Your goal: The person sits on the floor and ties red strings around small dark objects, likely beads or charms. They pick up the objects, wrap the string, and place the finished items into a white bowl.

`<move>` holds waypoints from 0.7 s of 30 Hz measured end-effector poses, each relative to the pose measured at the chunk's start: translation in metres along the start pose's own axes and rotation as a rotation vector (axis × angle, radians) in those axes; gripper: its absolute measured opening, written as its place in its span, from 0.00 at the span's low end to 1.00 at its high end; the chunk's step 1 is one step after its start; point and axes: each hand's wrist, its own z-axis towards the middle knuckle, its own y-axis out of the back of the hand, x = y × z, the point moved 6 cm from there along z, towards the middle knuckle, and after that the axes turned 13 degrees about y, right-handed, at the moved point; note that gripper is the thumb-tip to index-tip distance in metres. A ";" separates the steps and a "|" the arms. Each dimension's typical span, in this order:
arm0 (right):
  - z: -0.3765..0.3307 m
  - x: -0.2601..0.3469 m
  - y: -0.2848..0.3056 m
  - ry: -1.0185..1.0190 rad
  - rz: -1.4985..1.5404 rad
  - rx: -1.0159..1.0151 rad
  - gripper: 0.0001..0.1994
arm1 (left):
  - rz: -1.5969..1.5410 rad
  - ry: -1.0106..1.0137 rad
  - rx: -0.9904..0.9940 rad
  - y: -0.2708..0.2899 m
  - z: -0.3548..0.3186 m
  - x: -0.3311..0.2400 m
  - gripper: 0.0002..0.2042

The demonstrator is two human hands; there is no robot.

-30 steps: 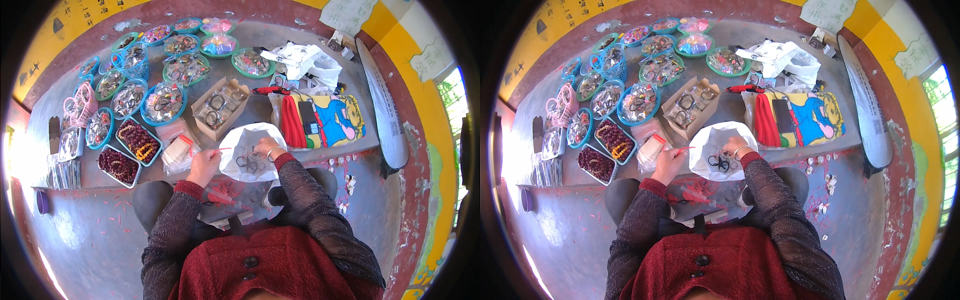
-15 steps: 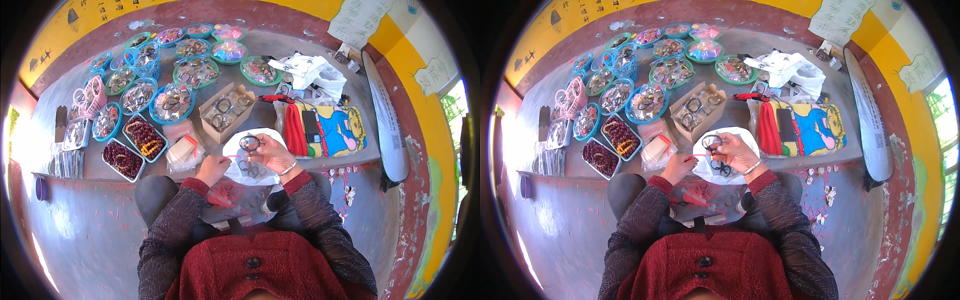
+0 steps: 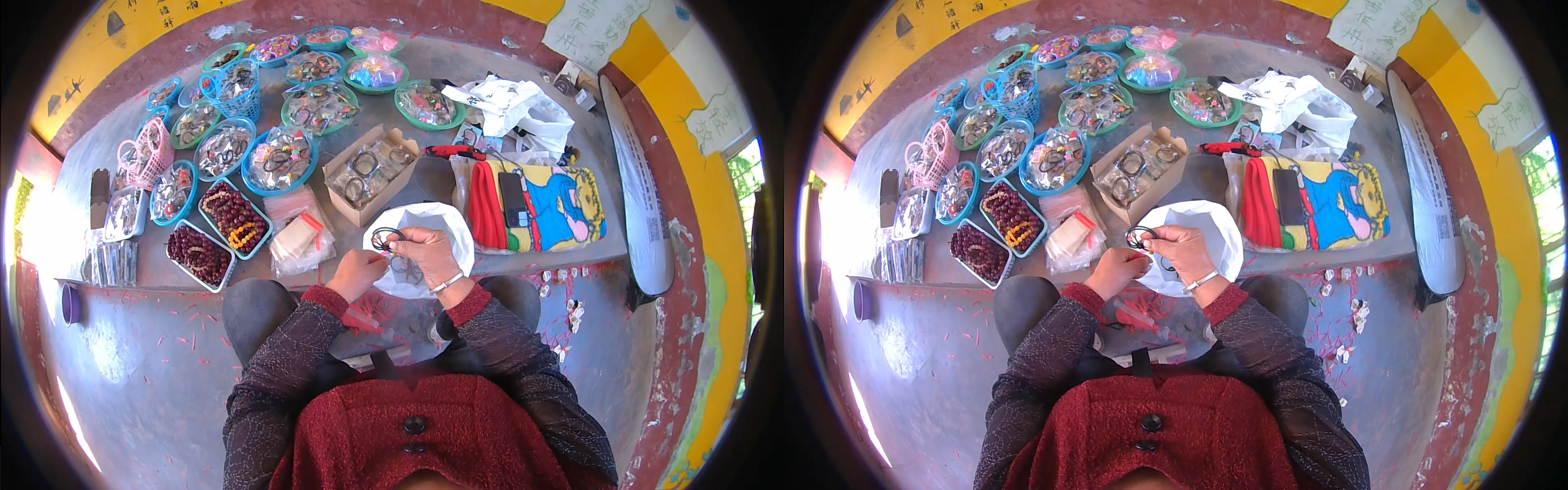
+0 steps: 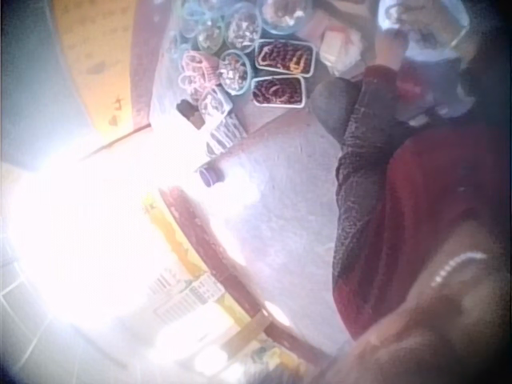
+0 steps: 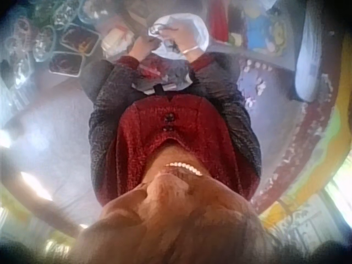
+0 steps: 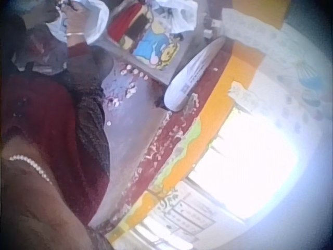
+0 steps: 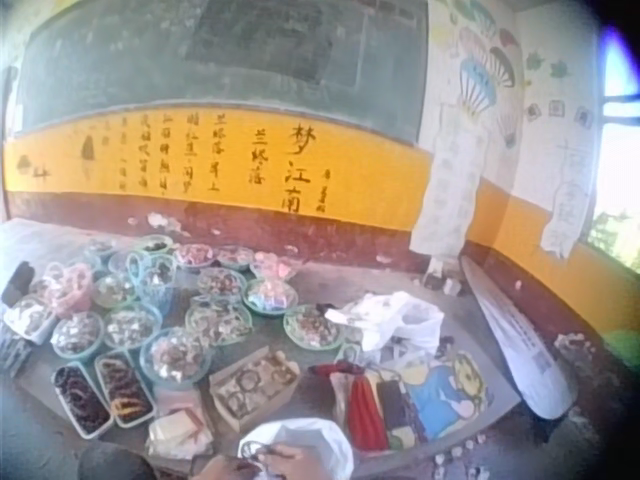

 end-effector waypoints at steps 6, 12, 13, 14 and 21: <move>0.001 -0.019 0.000 0.046 -0.010 0.007 0.08 | -0.464 0.163 0.169 -0.006 -0.007 -0.003 0.11; 0.006 -0.017 0.011 0.193 -0.299 0.043 0.10 | -0.488 0.166 0.136 0.001 -0.002 0.001 0.11; 0.007 -0.014 0.011 0.211 -0.363 0.057 0.10 | -0.472 0.157 0.121 0.003 0.000 0.003 0.11; 0.006 -0.011 0.011 0.228 -0.427 0.071 0.10 | -0.455 0.148 0.106 0.004 0.002 0.005 0.11; 0.003 0.036 -0.009 0.464 -0.757 0.112 0.07 | -0.141 -0.045 -0.130 0.017 0.013 0.015 0.11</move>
